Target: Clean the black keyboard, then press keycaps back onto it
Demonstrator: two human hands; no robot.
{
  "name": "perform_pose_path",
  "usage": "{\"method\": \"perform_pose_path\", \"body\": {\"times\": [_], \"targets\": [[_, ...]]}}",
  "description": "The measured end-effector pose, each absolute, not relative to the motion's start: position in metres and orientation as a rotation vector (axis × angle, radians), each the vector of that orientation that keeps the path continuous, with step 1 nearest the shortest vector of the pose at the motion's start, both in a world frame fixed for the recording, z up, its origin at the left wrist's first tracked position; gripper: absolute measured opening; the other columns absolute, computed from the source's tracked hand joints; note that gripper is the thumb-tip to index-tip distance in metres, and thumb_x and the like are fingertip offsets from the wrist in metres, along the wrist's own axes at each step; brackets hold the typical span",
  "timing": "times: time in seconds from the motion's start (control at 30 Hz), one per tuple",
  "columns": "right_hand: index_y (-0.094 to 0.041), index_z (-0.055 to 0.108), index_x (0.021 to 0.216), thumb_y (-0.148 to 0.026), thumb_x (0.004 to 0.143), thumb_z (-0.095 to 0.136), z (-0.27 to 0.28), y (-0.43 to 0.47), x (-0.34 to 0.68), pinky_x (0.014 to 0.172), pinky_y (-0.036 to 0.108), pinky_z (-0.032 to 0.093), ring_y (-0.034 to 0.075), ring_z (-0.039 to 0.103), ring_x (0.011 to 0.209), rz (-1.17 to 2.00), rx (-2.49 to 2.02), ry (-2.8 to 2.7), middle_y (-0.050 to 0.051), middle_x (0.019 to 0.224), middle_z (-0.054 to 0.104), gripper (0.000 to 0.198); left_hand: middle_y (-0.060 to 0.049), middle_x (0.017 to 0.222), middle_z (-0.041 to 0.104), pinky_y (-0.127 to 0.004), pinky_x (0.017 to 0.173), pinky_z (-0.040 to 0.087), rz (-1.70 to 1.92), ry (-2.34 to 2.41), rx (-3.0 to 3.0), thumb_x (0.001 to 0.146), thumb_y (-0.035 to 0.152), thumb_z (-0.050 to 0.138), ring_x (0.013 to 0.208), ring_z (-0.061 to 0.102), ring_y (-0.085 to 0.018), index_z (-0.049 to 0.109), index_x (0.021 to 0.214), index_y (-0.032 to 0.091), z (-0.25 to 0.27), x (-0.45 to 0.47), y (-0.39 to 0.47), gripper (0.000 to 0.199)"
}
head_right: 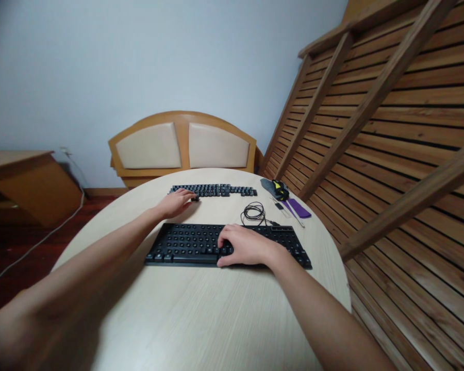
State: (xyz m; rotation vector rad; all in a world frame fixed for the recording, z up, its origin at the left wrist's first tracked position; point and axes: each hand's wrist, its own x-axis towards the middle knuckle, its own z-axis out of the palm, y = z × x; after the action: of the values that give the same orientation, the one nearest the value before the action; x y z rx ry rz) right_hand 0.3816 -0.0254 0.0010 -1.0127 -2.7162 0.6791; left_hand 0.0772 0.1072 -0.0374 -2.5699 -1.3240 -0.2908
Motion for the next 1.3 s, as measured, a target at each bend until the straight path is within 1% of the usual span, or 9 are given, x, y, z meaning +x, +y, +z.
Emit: {"method": "perform_pose_path", "body": {"times": [0.17,0.27,0.4,0.6,0.8,0.87,1.0,1.1,1.3], "targets": [[-0.023,0.065,0.096,-0.044,0.074,0.080,0.000,-0.023,0.385,0.089,0.035,0.045,0.024,0.058,0.100,0.676,-1.018,-2.704,0.004,0.104,0.063,0.034,-0.011,0.126,0.065,-0.037,0.102,0.044,-0.284,-1.370,-2.518,0.090,0.019,0.059,0.120,0.055,-0.027,0.061,0.129,0.018,-0.041,0.090,0.125,0.040],[-0.023,0.065,0.097,-0.044,0.075,0.080,-0.001,-0.023,0.386,0.090,0.035,0.045,0.024,0.058,0.101,0.675,-1.016,-2.703,0.004,0.105,0.063,0.033,-0.011,0.121,0.067,-0.038,0.098,0.046,-0.274,-1.395,-2.500,0.087,0.020,0.062,0.116,0.056,-0.029,0.063,0.125,0.018,-0.042,0.098,0.131,0.039],[-0.023,0.066,0.097,-0.043,0.075,0.080,0.000,-0.024,0.386,0.090,0.035,0.045,0.024,0.058,0.101,0.675,-1.016,-2.703,0.004,0.105,0.062,0.033,-0.011,0.113,0.070,-0.038,0.094,0.048,-0.269,-1.412,-2.508,0.085,0.017,0.061,0.112,0.058,-0.030,0.068,0.117,0.016,-0.044,0.103,0.133,0.033],[-0.023,0.066,0.097,-0.042,0.074,0.080,0.000,-0.025,0.387,0.089,0.035,0.046,0.024,0.058,0.100,0.685,-1.013,-2.693,0.004,0.105,0.062,0.033,-0.008,0.106,0.072,-0.035,0.091,0.049,-0.298,-1.395,-2.581,0.086,0.017,0.059,0.107,0.061,-0.028,0.074,0.099,0.019,-0.040,0.109,0.125,0.020],[-0.023,0.066,0.097,-0.043,0.074,0.080,0.000,-0.025,0.386,0.090,0.036,0.045,0.024,0.058,0.101,0.675,-1.006,-2.700,0.004,0.105,0.063,0.033,-0.004,0.113,0.071,-0.028,0.081,0.051,-0.460,-1.412,-2.644,0.094,0.020,0.055,0.100,0.066,-0.021,0.071,0.107,0.022,-0.030,0.120,0.084,0.021],[-0.023,0.066,0.097,-0.043,0.075,0.079,0.000,-0.025,0.386,0.091,0.036,0.045,0.024,0.058,0.102,0.671,-1.009,-2.702,0.004,0.105,0.063,0.033,-0.003,0.113,0.071,-0.026,0.081,0.051,-0.509,-1.398,-2.678,0.095,0.022,0.055,0.098,0.066,-0.019,0.069,0.108,0.023,-0.026,0.123,0.062,0.019],[-0.023,0.065,0.097,-0.044,0.075,0.078,0.001,-0.026,0.386,0.090,0.036,0.045,0.025,0.058,0.101,0.658,-1.034,-2.704,0.005,0.105,0.062,0.034,-0.003,0.105,0.072,-0.026,0.076,0.050,-0.702,-1.385,-2.861,0.093,0.020,0.058,0.087,0.067,-0.017,0.069,0.104,0.021,-0.021,0.123,0.015,0.016],[-0.022,0.064,0.097,-0.048,0.075,0.078,0.002,-0.029,0.383,0.089,0.035,0.045,0.025,0.057,0.100,0.632,-1.063,-2.719,0.005,0.104,0.061,0.038,-0.003,0.103,0.073,-0.027,0.078,0.050,-0.743,-1.364,-2.980,0.093,0.022,0.058,0.090,0.068,-0.018,0.071,0.104,0.021,-0.019,0.120,-0.012,0.017],[-0.022,0.059,0.097,-0.051,0.078,0.075,0.001,-0.036,0.375,0.084,0.035,0.046,0.024,0.056,0.098,0.487,-1.136,-2.717,0.005,0.104,0.057,0.038,-0.002,0.094,0.077,-0.026,0.075,0.049,-0.789,-1.526,-3.116,0.087,0.025,0.066,0.083,0.070,-0.018,0.075,0.098,0.021,-0.014,0.119,-0.028,0.015]]}}
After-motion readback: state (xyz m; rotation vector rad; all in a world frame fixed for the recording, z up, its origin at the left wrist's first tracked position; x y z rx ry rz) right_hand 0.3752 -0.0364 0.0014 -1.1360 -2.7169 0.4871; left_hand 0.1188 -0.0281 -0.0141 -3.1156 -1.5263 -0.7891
